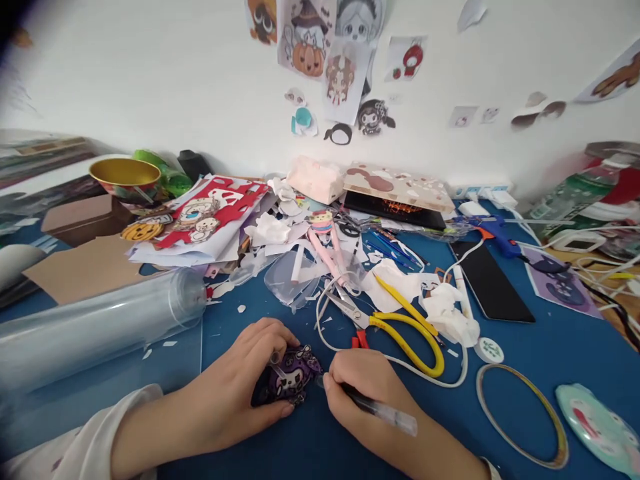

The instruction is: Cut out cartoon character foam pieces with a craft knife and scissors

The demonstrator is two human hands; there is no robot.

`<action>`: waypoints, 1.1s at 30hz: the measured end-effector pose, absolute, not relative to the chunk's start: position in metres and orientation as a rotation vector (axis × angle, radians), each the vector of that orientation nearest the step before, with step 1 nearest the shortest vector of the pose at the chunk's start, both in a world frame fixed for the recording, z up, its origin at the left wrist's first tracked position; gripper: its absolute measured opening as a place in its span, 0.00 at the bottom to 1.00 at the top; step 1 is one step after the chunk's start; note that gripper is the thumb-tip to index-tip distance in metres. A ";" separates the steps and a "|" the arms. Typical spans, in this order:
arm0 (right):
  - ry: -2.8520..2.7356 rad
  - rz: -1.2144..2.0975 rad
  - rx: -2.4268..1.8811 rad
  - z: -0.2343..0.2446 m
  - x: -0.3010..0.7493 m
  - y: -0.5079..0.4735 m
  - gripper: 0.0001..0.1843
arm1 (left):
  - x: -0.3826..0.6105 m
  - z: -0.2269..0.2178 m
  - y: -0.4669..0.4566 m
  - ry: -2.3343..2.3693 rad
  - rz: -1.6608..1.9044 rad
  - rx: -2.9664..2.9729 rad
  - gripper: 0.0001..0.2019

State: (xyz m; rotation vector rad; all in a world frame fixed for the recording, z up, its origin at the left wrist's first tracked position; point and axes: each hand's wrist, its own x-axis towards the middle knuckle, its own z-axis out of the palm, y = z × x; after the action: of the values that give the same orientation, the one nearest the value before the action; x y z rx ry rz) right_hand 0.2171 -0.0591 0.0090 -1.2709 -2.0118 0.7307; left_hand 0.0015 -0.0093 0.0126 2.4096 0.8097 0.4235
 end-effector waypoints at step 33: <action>-2.227 0.520 -1.233 0.007 0.220 -0.062 0.13 | 0.002 0.015 -0.007 0.776 0.401 2.512 0.13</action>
State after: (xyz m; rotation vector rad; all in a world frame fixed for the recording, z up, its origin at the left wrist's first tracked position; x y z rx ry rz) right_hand 0.2204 -0.0616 0.0068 -1.2332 -2.2273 0.5197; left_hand 0.0024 -0.0071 0.0147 2.5122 0.7763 0.4015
